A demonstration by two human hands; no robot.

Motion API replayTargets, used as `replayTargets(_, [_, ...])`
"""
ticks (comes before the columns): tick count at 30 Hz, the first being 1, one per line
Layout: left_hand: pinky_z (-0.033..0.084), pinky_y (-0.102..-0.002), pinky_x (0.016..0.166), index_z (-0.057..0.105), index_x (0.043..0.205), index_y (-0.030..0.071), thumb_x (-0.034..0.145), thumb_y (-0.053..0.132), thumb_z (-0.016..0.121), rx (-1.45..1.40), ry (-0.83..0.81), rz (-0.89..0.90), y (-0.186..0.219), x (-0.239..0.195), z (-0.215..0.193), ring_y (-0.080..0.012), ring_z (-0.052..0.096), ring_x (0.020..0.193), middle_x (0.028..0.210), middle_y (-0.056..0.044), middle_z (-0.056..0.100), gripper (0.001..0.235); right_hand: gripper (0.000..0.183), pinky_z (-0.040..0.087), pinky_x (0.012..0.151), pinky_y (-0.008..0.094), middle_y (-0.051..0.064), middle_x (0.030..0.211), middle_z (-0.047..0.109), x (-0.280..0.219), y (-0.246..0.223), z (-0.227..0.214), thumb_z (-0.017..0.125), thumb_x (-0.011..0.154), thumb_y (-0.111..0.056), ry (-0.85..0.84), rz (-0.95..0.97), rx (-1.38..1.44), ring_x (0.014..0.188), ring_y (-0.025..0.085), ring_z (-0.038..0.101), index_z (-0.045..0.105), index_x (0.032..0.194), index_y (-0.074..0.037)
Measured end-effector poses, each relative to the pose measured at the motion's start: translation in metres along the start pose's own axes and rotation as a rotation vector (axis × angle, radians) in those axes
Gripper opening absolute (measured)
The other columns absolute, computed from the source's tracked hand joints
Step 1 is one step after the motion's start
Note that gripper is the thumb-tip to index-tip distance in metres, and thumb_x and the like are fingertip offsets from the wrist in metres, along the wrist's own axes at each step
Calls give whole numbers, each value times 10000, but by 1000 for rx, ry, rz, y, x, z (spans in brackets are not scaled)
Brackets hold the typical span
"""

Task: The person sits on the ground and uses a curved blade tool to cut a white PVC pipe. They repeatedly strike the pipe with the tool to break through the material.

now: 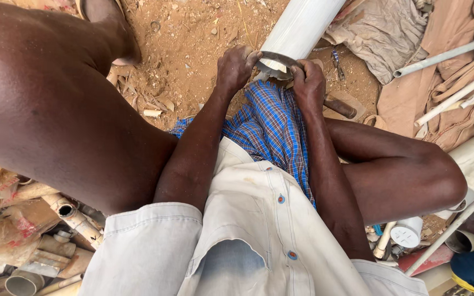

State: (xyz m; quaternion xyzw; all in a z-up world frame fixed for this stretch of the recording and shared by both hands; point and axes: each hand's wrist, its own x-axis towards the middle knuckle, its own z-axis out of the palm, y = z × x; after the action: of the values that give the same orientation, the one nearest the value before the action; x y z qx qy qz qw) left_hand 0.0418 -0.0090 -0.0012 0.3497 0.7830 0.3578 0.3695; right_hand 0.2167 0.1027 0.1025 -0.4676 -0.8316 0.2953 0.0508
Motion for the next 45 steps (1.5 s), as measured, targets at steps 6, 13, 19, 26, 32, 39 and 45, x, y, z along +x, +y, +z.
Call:
replayTargets(6, [485, -455, 754, 709, 896, 166, 1033, 483, 515, 18, 43, -10, 2, 14, 14, -182, 596, 732, 772, -28, 658, 396, 147, 560, 758, 360, 79, 1008, 679, 4, 15, 2, 626, 1053, -166, -7, 115, 72, 850, 175, 644, 694, 1112, -49])
replayTargets(13, [468, -473, 801, 733, 905, 147, 1027, 471, 531, -50, 26, 29, 4, 0, -2, -234, 603, 823, 841, -61, 669, 401, 155, 556, 719, 401, 112, 987, 650, 4, -2, -3, 643, 1022, -146, -10, 59, 32, 852, 199, 641, 700, 1093, -21])
replayTargets(19, [457, -500, 792, 760, 976, 157, 1012, 464, 559, 62, 127, 48, 16, 12, 10, -264, 619, 903, 943, -81, 695, 369, 165, 548, 798, 406, 124, 1006, 689, 6, 19, -2, 654, 1041, -140, 31, 35, 112, 910, 225, 666, 705, 1131, -12])
replayTargets(26, [456, -497, 870, 736, 1069, 150, 1045, 428, 555, 24, 125, -14, 14, 11, -21, -245, 646, 937, 978, -73, 704, 333, 190, 555, 805, 410, 145, 1046, 678, -19, 4, 14, 644, 1035, -149, 29, 56, 163, 950, 233, 667, 689, 1161, -14])
replayTargets(32, [462, -494, 821, 707, 1030, 142, 1044, 380, 566, 118, 376, 177, 7, 28, -35, -234, 612, 908, 933, -60, 662, 277, 182, 567, 797, 390, 107, 1004, 726, 6, -6, 4, 627, 1043, -157, 36, 169, 228, 921, 205, 693, 697, 1157, -33])
replayTargets(39, [496, -404, 783, 528, 852, 140, 1105, 360, 522, -27, 351, 164, 16, 13, -34, -198, 531, 833, 819, -27, 504, 336, 231, 561, 789, 350, 88, 1026, 754, 5, 15, 2, 641, 1022, -148, 51, 197, 291, 920, 169, 696, 706, 1209, -31])
replayTargets(45, [564, -418, 724, 596, 869, 138, 1110, 359, 503, -103, -71, -236, 34, -15, -45, -205, 539, 726, 816, -32, 576, 340, 249, 548, 762, 324, 70, 975, 736, 19, 20, -1, 617, 1036, -139, 47, 218, 323, 876, 137, 669, 685, 1242, -18])
